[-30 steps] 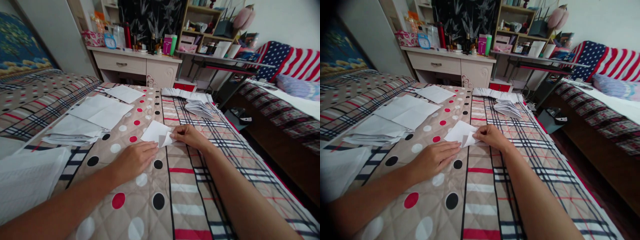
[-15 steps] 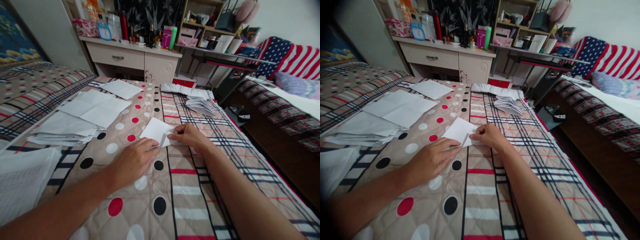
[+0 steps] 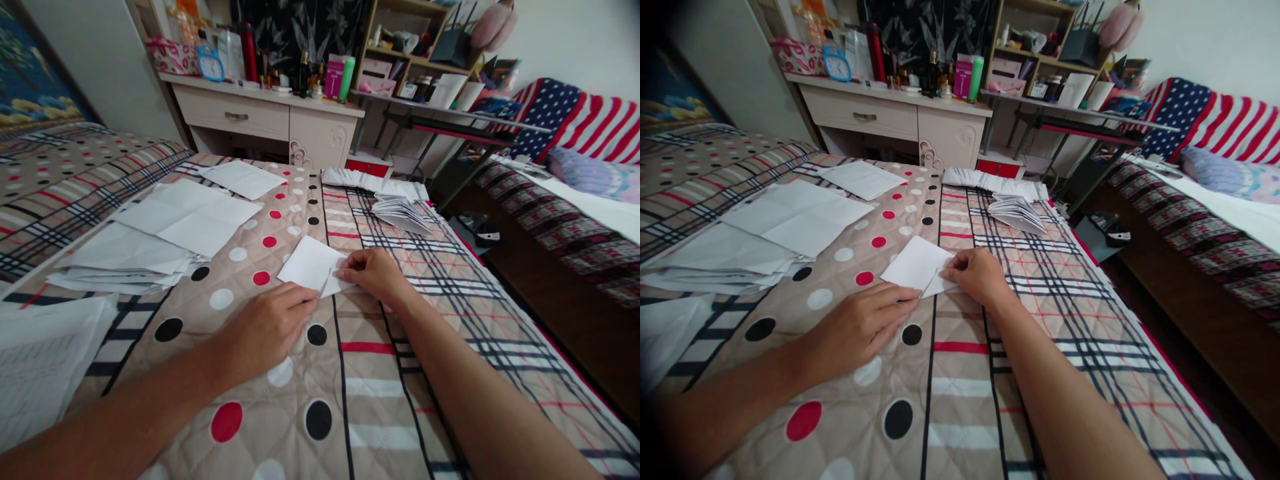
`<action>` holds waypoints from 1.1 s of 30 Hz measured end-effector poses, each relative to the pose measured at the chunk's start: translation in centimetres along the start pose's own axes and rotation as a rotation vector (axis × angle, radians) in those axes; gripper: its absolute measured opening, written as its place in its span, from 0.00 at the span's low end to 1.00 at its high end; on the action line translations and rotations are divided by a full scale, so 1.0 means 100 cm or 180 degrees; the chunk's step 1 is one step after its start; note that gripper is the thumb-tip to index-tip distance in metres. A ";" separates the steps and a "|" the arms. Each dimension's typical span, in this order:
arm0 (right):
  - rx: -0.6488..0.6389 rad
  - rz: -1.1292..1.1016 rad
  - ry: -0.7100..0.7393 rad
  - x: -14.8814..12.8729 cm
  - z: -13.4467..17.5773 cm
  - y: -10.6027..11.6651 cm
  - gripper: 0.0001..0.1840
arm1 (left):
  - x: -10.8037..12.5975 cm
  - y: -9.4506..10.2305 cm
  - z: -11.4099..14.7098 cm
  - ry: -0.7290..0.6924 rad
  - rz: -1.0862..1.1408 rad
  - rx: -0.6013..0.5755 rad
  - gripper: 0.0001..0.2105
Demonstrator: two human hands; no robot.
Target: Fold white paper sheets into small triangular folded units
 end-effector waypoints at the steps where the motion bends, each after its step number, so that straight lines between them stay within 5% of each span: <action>1: 0.0070 0.0072 -0.0019 -0.001 0.000 0.000 0.11 | 0.000 0.000 0.000 0.0001 0.0001 0.0005 0.12; 33: 0.0442 0.0764 -0.0141 -0.012 0.006 0.000 0.08 | -0.008 0.003 -0.002 0.0308 0.0358 0.0278 0.15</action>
Point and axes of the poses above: each hand's wrist, its own z-axis away from the middle knuckle, its own y-axis out of the back of the hand, x = y × z, the point moved 6 cm from there along -z, towards the middle knuckle, and after that the axes turned 2 degrees about -z, right-handed, at the moved point
